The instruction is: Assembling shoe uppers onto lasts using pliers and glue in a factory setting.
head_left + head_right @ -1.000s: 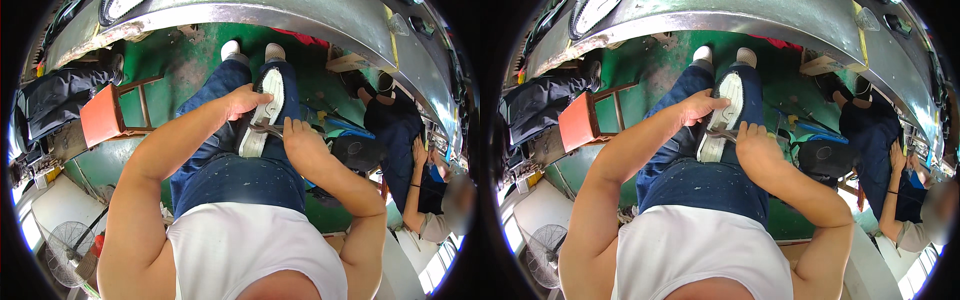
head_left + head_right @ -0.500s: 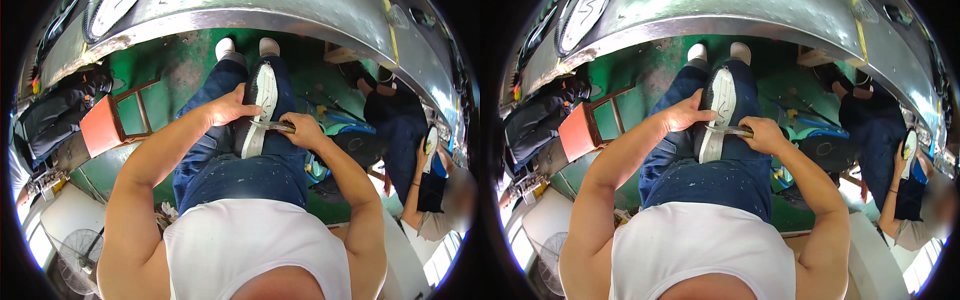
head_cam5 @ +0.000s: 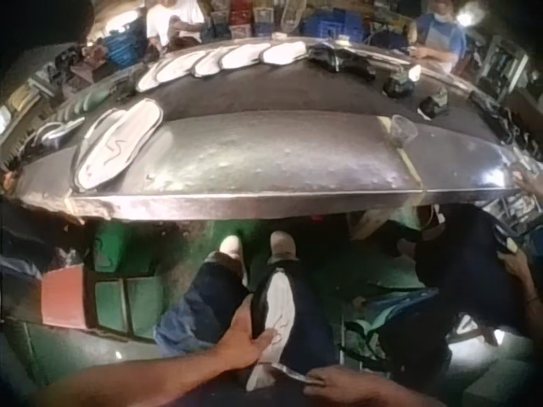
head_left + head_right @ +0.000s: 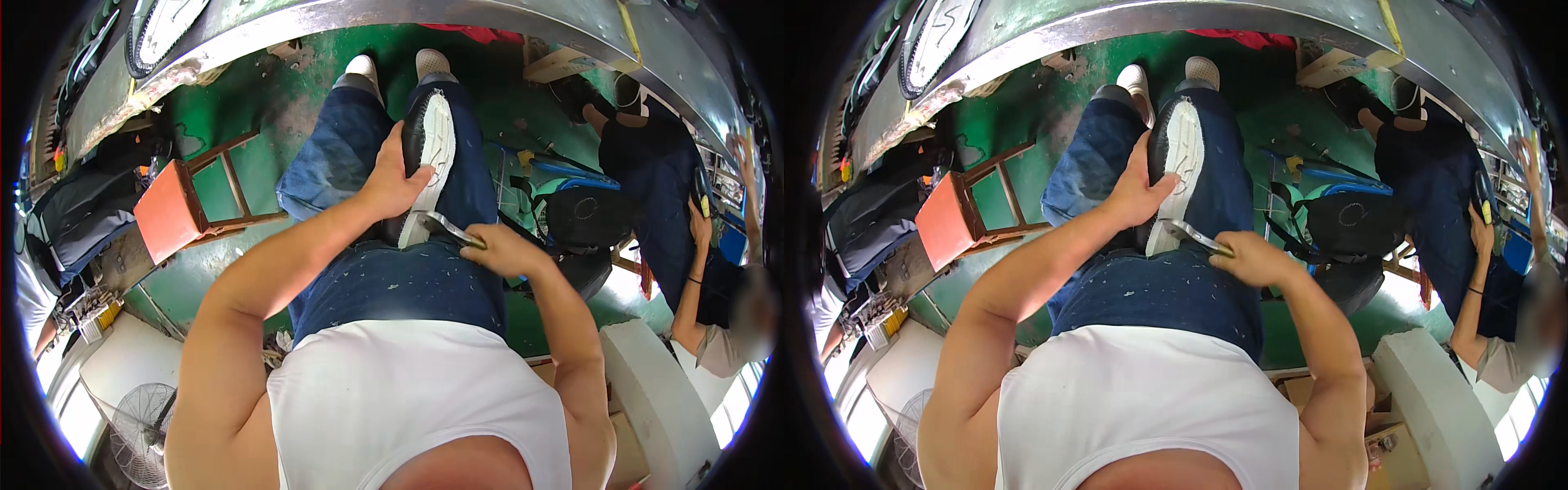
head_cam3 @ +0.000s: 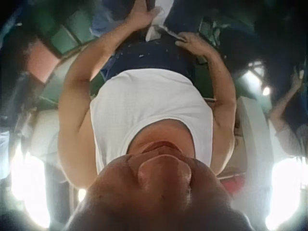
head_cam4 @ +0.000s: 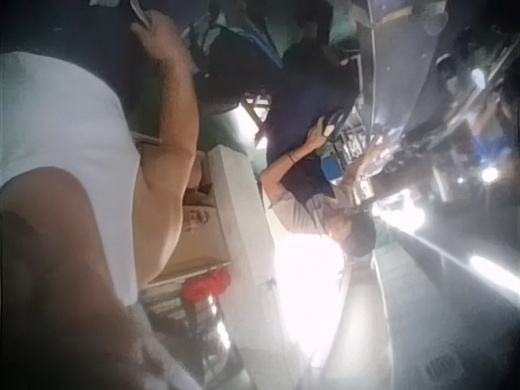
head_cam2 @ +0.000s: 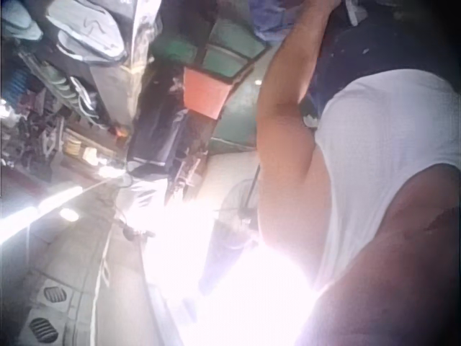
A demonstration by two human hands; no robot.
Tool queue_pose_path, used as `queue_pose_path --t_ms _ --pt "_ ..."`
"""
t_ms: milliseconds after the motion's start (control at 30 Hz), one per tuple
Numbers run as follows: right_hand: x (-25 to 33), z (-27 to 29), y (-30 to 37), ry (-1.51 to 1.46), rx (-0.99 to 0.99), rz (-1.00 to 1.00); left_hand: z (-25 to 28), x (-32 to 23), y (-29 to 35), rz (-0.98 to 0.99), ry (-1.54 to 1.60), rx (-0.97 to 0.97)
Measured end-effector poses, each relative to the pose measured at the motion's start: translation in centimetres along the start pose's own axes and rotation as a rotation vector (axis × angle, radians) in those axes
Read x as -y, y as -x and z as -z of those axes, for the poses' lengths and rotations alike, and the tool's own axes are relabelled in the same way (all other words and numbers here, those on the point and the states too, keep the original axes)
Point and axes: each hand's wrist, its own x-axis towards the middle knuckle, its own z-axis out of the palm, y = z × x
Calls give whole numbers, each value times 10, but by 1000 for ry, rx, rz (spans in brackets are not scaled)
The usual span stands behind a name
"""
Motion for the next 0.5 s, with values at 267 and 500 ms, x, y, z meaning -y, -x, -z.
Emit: queue_pose_path --t_ms 267,500 --pt "-17 22 -8 -429 333 -179 -5 33 47 29 179 143" --pt "36 3 -4 -184 -240 16 -18 33 47 39 156 -10"
